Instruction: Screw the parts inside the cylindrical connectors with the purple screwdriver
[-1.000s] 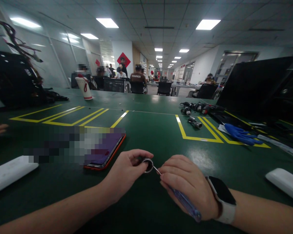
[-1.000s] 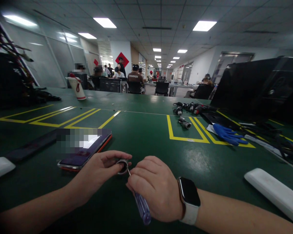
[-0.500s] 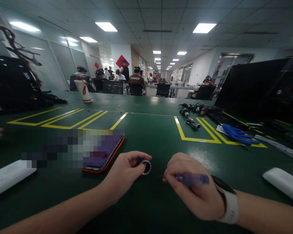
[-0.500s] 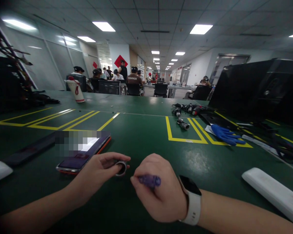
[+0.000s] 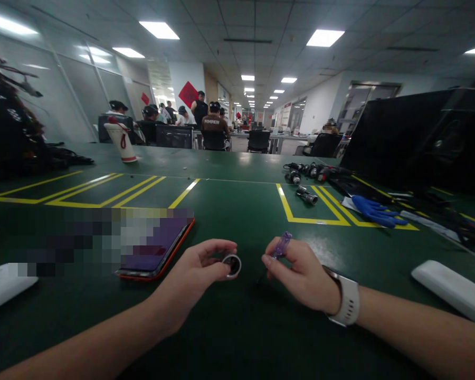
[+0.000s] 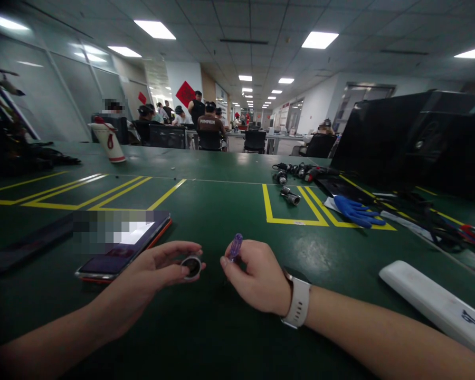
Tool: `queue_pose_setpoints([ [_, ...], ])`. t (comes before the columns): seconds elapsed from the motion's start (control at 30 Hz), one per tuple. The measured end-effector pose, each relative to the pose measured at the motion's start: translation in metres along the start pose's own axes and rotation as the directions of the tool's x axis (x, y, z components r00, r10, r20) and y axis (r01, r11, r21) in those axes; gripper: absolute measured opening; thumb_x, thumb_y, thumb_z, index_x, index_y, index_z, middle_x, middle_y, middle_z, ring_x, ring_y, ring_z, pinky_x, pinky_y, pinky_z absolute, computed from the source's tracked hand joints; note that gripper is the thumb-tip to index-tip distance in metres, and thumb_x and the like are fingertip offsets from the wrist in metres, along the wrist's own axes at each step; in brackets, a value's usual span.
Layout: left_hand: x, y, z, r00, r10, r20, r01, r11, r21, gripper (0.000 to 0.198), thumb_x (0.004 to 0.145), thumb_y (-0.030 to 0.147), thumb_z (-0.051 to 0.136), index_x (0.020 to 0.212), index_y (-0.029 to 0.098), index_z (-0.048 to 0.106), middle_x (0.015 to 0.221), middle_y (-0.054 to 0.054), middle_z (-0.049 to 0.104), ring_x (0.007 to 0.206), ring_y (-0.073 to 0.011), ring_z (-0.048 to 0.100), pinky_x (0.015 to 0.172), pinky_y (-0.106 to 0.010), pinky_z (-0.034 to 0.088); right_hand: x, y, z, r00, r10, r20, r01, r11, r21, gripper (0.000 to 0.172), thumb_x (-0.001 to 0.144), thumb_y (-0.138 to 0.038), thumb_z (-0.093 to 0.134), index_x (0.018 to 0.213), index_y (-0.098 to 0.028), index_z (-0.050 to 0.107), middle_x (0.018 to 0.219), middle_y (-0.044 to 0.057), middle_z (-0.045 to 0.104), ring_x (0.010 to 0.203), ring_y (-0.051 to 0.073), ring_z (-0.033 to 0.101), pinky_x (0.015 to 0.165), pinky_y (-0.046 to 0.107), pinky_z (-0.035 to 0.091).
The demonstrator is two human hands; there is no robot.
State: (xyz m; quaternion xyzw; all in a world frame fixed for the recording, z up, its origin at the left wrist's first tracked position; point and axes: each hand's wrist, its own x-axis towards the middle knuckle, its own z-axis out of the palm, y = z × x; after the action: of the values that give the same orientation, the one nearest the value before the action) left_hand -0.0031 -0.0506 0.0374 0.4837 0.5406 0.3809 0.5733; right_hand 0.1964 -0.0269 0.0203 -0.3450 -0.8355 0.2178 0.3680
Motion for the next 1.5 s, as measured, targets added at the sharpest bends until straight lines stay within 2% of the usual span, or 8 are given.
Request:
queue_pose_setpoints([
  [0.2, 0.001, 0.001, 0.001, 1.0, 0.011, -0.001, -0.011, 1.0, -0.008, 0.025, 0.07, 0.012, 0.061, 0.094, 0.015, 0.058, 0.098, -0.005, 0.066, 0.092, -0.0203, 0.063, 0.082, -0.033, 0.049, 0.0, 0.001, 0.005, 0.998, 0.046, 0.05, -0.043, 0.997, -0.057, 0.014, 0.083, -0.019, 0.047, 0.072, -0.016, 0.054, 0.062, 0.0, 0.056, 0.059, 0.013, 0.053, 0.058, 0.025, 0.038],
  [0.33, 0.001, 0.001, 0.0, 1.0, 0.006, 0.018, -0.006, 1.0, -0.027, 0.03, 0.069, 0.015, 0.063, 0.098, 0.015, 0.058, 0.093, -0.005, 0.068, 0.091, -0.0205, 0.063, 0.085, -0.034, 0.047, 0.003, 0.01, 0.012, 0.972, 0.227, 0.065, -0.235, 0.956, 0.176, 0.013, 0.083, -0.023, 0.048, 0.073, -0.017, 0.053, 0.059, -0.001, 0.056, 0.056, 0.014, 0.055, 0.057, 0.027, 0.041],
  [0.53, -0.001, 0.002, -0.001, 1.0, -0.004, 0.019, 0.005, 0.999, -0.046, 0.032, 0.069, 0.016, 0.065, 0.1, 0.015, 0.059, 0.092, -0.004, 0.07, 0.088, -0.0203, 0.064, 0.085, -0.034, 0.046, 0.009, 0.019, 0.015, 0.871, 0.468, 0.153, -0.39, 0.466, 0.794, 0.014, 0.08, -0.028, 0.055, 0.072, -0.017, 0.05, 0.055, -0.004, 0.056, 0.05, 0.011, 0.056, 0.058, 0.025, 0.045],
  [0.6, -0.001, 0.001, -0.001, 1.0, -0.001, 0.014, 0.002, 0.999, -0.049, 0.032, 0.069, 0.016, 0.065, 0.1, 0.015, 0.059, 0.093, -0.004, 0.07, 0.087, -0.0197, 0.064, 0.083, -0.033, 0.047, 0.008, 0.013, 0.012, 0.908, 0.405, 0.105, -0.302, 0.463, 0.833, 0.013, 0.082, -0.028, 0.054, 0.075, -0.017, 0.051, 0.059, -0.002, 0.06, 0.056, 0.012, 0.059, 0.063, 0.027, 0.047],
  [0.67, 0.0, 0.001, -0.001, 1.0, 0.008, 0.011, -0.007, 0.998, -0.058, 0.031, 0.069, 0.015, 0.064, 0.1, 0.015, 0.06, 0.092, -0.004, 0.07, 0.086, -0.0189, 0.064, 0.081, -0.032, 0.047, 0.005, 0.005, 0.008, 0.964, 0.264, 0.021, -0.182, 0.604, 0.776, 0.01, 0.084, -0.026, 0.053, 0.08, -0.017, 0.053, 0.068, 0.001, 0.065, 0.066, 0.014, 0.062, 0.069, 0.03, 0.048],
  [0.83, 0.001, -0.003, -0.002, 0.999, 0.03, 0.033, -0.027, 0.996, -0.081, 0.029, 0.069, 0.016, 0.065, 0.097, 0.015, 0.063, 0.088, -0.004, 0.071, 0.084, -0.0185, 0.065, 0.079, -0.031, 0.048, -0.006, -0.01, 0.005, 0.977, -0.163, -0.138, 0.196, 0.942, 0.274, 0.009, 0.084, -0.015, 0.051, 0.088, -0.017, 0.058, 0.08, 0.005, 0.065, 0.073, 0.015, 0.06, 0.067, 0.031, 0.049],
  [1.13, 0.0, -0.003, 0.001, 0.997, 0.075, -0.005, -0.075, 0.997, -0.007, 0.027, 0.066, 0.017, 0.067, 0.092, 0.015, 0.065, 0.084, -0.004, 0.072, 0.08, -0.0179, 0.064, 0.077, -0.03, 0.049, -0.009, -0.012, 0.008, 0.885, -0.463, -0.049, 0.458, 0.885, -0.087, 0.019, 0.082, -0.008, 0.051, 0.099, -0.015, 0.055, 0.087, 0.008, 0.066, 0.082, 0.017, 0.06, 0.073, 0.031, 0.05],
  [1.5, 0.002, -0.009, 0.004, 0.977, 0.213, -0.009, -0.211, 0.974, 0.087, 0.019, 0.066, 0.015, 0.058, 0.083, 0.016, 0.066, 0.078, -0.001, 0.07, 0.074, -0.0162, 0.064, 0.071, -0.028, 0.05, -0.008, -0.013, 0.014, 0.824, -0.566, 0.034, 0.561, 0.805, -0.194, 0.013, 0.083, -0.008, 0.051, 0.094, -0.014, 0.052, 0.082, 0.006, 0.065, 0.084, 0.018, 0.059, 0.074, 0.033, 0.047],
])
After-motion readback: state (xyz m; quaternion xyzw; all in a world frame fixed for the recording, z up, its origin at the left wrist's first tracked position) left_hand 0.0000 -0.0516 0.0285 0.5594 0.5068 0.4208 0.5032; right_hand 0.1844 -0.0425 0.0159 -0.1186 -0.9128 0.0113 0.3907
